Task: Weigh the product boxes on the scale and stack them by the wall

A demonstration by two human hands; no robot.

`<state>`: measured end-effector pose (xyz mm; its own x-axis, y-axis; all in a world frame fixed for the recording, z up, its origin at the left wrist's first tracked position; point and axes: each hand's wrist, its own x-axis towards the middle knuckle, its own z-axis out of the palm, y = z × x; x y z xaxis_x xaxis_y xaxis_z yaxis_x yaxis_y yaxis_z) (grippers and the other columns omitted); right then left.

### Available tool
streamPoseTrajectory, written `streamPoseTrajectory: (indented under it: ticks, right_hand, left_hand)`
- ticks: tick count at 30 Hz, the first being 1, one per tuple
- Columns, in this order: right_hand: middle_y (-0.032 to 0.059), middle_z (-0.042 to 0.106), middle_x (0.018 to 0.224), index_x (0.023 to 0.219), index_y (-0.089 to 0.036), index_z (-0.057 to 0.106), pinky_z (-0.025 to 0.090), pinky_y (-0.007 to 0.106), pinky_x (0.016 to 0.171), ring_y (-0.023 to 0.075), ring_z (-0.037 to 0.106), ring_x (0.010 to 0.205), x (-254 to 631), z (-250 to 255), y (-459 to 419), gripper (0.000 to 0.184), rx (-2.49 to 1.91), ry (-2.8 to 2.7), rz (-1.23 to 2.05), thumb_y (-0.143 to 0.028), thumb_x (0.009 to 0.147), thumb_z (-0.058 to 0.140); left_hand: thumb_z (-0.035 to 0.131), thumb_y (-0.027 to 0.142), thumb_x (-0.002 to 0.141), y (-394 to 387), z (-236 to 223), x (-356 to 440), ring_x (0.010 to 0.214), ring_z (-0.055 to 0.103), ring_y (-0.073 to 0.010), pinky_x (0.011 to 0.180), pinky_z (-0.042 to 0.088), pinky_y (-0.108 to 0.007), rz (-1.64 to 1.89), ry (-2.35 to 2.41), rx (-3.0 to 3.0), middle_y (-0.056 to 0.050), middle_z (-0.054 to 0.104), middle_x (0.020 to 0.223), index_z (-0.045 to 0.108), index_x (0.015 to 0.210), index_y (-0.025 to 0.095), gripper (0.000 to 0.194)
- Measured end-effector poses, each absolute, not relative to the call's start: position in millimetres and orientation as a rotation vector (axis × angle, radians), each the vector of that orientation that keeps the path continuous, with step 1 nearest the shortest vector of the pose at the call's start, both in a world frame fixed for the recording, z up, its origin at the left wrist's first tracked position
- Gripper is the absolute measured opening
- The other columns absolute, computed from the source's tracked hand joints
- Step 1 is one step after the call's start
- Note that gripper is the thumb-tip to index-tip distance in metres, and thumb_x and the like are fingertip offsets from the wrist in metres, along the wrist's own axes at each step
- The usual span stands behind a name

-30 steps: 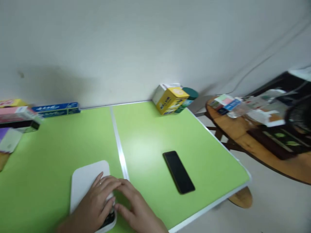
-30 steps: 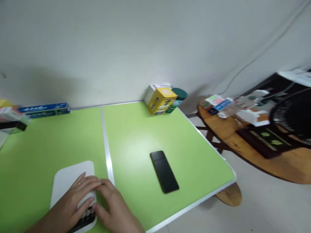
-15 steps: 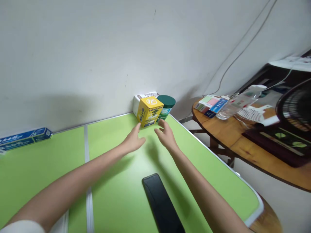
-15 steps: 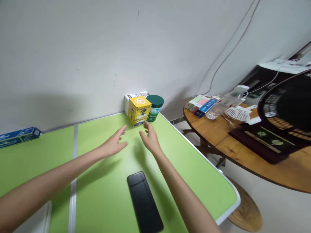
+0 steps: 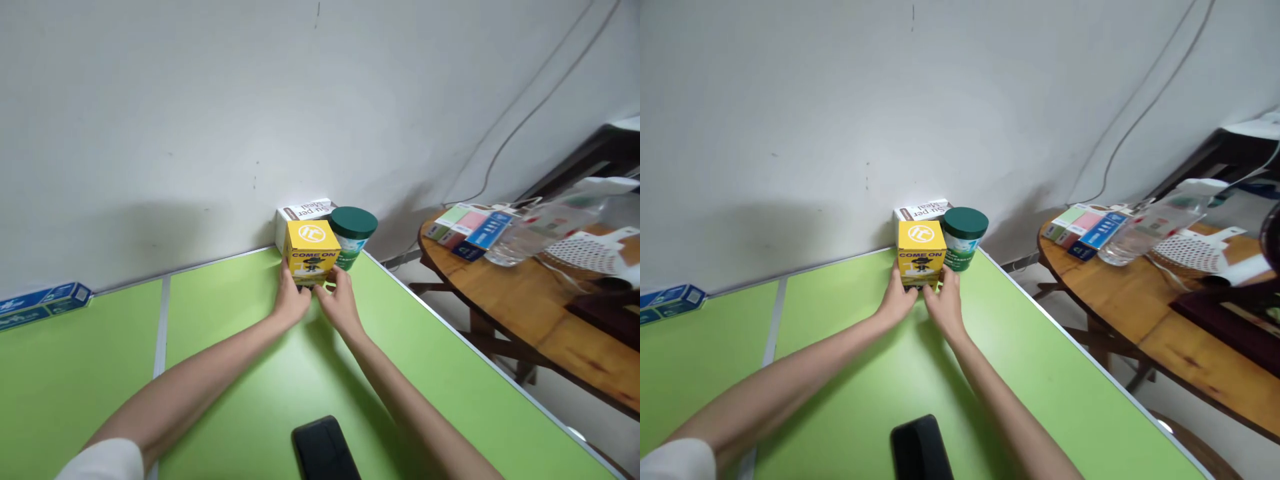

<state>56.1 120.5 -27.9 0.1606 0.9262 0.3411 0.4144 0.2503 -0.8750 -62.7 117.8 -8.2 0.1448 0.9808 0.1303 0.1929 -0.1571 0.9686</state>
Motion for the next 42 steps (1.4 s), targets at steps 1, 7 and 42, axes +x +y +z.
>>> streamPoseTrajectory:
  ticks: [1,7,42]
  right_hand:
    - [0.0127,0.055,0.109,0.117,-0.018,0.048,0.049,0.048,0.088,0.0272,0.056,0.102,53.3,-26.2,106.2,0.047,-1.340,-1.452,0.629,-0.025,0.071,0.053]
    - [0.0101,0.056,0.118,0.120,-0.025,0.046,0.045,0.046,0.099,0.0234,0.055,0.111,45.3,1.1,13.0,0.037,-1.209,-1.721,1.062,-0.026,0.083,0.052]
    - [0.0207,0.029,0.150,0.150,-0.025,-0.011,0.045,0.057,0.098,0.0386,0.040,0.133,-183.2,49.7,-165.0,0.115,-0.619,-2.315,1.322,-0.043,0.073,0.073]
  left_hand:
    - [0.050,0.002,0.077,104.9,-9.9,-66.9,0.147,0.009,-0.0264,0.120,0.010,-0.050,1.114,1.227,1.514,-0.015,0.014,0.157,-0.013,0.146,0.026,0.096]
    - [0.048,0.015,0.084,-32.7,-5.7,-134.6,0.146,0.017,-0.0290,0.116,0.022,-0.057,0.847,1.507,1.399,-0.011,0.016,0.157,-0.010,0.146,0.032,0.087]
    - [0.084,0.042,0.059,-279.6,73.6,-416.6,0.143,0.022,-0.0378,0.112,0.030,-0.055,0.740,1.533,1.686,-0.020,0.007,0.158,-0.030,0.143,0.026,0.142]
